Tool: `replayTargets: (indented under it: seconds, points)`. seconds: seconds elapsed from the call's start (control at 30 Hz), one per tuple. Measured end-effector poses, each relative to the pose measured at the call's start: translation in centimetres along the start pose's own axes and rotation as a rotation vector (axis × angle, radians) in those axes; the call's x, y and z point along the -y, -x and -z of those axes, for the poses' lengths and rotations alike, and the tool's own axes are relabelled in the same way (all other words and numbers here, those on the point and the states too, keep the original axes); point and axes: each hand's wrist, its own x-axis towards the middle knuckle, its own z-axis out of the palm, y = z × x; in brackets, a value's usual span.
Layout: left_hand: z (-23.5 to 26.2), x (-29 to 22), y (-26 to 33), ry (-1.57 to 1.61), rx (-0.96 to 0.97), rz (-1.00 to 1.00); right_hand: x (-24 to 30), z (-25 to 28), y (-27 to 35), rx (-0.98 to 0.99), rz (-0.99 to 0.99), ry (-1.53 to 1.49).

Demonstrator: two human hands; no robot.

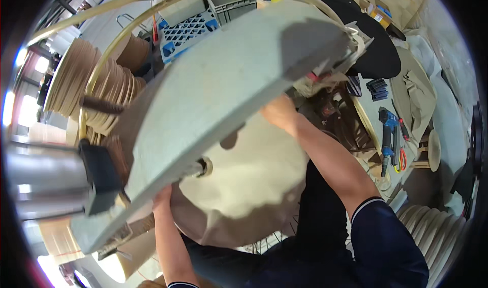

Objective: Upholster a circular furniture piece by stretching fabric and foam over a base and securing it with a pneumatic staple gun.

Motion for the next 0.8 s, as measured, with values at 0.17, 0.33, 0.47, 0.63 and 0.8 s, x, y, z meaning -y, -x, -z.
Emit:
replayTargets:
  seconds: [0.17, 0.33, 0.47, 0.63, 0.8]
  points:
    - [-3.6, 4.6, 9.0, -0.07, -0.479, 0.115, -2.5, 2.8, 7.1, 0.046, -0.272, -0.247]
    - [-7.7, 2.4, 18.0, 0.701, -0.453, 0.456, -3.2, 3.2, 17.0, 0.169, -0.614, -0.472]
    - [-10.4, 1.6, 22.8, 1.168, -0.467, 0.411, -0.9, 1.9, 22.3, -0.014, -0.592, -0.626]
    - [-11.0, 0.8, 25.2, 1.457, -0.463, 0.418, 0.9, 3.4, 26.2, 0.194, -0.988, -1.365]
    - [-10.7, 1.0, 25.7, 1.434, -0.529, 0.412, 0.5, 3.4, 28.3, 0.084, -0.748, -1.615]
